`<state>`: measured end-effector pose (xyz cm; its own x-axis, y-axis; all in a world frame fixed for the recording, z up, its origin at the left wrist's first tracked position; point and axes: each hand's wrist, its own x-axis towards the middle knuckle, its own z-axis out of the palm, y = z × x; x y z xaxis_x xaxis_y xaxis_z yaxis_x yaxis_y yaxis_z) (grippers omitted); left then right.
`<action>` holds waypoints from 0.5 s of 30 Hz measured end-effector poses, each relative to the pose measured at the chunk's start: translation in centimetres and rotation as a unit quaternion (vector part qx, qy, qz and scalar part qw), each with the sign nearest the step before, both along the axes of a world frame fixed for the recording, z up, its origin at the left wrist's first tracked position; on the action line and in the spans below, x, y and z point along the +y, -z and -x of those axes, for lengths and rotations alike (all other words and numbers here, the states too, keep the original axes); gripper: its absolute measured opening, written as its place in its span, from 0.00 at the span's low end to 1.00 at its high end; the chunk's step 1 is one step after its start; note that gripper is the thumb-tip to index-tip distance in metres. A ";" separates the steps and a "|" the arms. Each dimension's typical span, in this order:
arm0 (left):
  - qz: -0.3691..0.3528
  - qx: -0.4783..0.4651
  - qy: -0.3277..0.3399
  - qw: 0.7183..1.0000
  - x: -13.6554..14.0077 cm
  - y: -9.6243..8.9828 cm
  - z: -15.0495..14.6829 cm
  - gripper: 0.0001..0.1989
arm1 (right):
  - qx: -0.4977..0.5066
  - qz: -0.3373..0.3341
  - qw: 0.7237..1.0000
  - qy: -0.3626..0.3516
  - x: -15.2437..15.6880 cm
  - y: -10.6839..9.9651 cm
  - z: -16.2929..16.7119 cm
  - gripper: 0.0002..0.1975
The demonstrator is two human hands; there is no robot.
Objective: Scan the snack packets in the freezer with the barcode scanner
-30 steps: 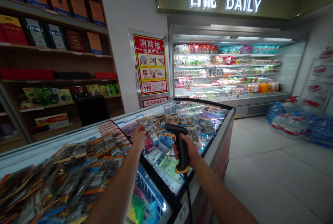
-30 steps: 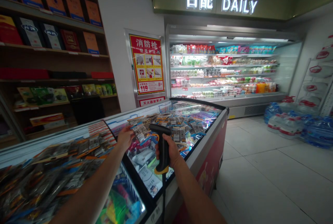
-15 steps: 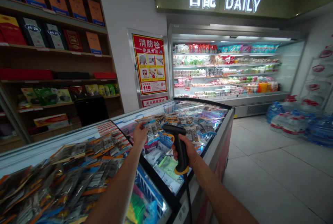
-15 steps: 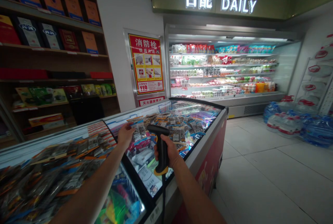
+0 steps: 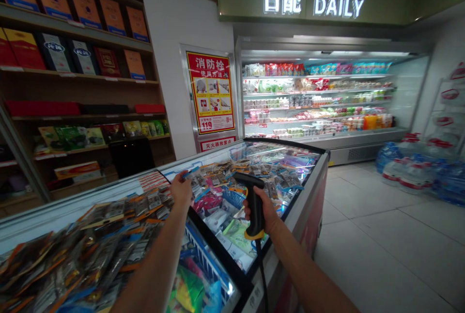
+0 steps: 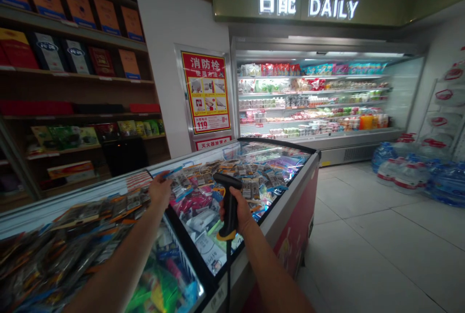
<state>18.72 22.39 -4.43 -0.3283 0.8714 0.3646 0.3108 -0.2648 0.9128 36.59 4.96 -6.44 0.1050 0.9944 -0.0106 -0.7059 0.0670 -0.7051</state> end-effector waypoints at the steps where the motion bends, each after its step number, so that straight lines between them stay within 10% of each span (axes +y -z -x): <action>1: 0.002 -0.008 -0.030 1.000 0.3 -0.5 1.2 0.20 | 0.002 -0.001 1.000 0.005 0.0 0.0 0.0 0.17; 9: 0.009 0.083 -0.222 0.972 -1.6 -6.3 12.5 0.17 | 0.020 -0.010 0.998 0.060 0.0 0.0 -1.0 0.14; 15: -0.007 0.100 -0.339 0.935 -4.3 -6.4 14.6 0.15 | 0.049 -0.028 0.994 0.094 -0.5 0.0 -2.0 0.11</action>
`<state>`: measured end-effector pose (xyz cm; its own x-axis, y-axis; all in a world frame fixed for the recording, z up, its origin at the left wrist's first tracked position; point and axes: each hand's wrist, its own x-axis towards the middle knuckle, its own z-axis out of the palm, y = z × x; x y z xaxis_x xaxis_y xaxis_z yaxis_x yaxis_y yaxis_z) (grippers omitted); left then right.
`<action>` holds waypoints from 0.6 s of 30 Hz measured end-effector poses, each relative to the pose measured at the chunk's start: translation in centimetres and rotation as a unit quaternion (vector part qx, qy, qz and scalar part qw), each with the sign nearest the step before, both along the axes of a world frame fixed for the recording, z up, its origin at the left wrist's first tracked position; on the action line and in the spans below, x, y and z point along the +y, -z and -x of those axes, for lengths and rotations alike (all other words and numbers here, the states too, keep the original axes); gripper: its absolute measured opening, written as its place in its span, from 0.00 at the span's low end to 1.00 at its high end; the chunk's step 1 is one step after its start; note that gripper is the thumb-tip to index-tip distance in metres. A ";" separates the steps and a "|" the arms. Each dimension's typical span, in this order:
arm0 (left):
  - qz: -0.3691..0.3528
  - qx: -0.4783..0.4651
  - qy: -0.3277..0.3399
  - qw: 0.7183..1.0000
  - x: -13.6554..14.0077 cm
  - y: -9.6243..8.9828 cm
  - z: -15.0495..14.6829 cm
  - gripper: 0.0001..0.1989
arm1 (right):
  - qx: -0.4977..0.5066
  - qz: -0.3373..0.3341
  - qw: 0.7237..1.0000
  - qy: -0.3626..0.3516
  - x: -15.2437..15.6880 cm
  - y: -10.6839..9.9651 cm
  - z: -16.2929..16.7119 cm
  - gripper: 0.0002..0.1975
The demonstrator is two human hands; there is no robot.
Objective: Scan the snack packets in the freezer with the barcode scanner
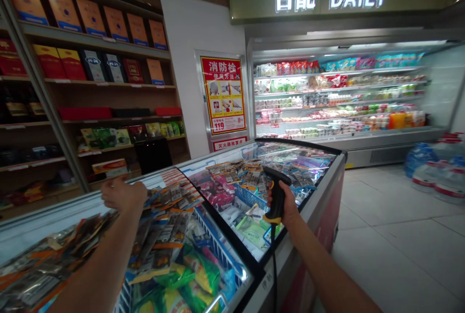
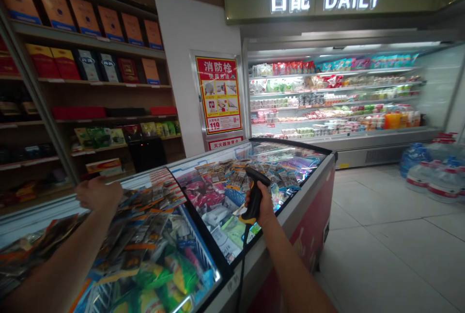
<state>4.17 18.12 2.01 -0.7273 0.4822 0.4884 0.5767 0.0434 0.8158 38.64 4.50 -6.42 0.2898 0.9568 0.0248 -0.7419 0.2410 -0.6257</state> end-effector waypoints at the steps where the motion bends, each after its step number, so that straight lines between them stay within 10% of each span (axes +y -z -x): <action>1: -0.007 0.022 0.015 1.000 -0.1 0.2 -0.5 0.15 | 0.003 -0.002 1.000 0.000 -0.1 0.0 0.0 0.11; 7: -0.026 0.189 0.186 0.964 0.2 2.3 -8.4 0.14 | 0.008 -0.007 1.000 0.009 -0.5 -0.2 0.2 0.11; 18: 0.223 0.204 0.438 0.846 -0.6 8.9 -25.7 0.22 | -0.003 0.032 0.999 0.024 0.2 0.2 0.4 0.13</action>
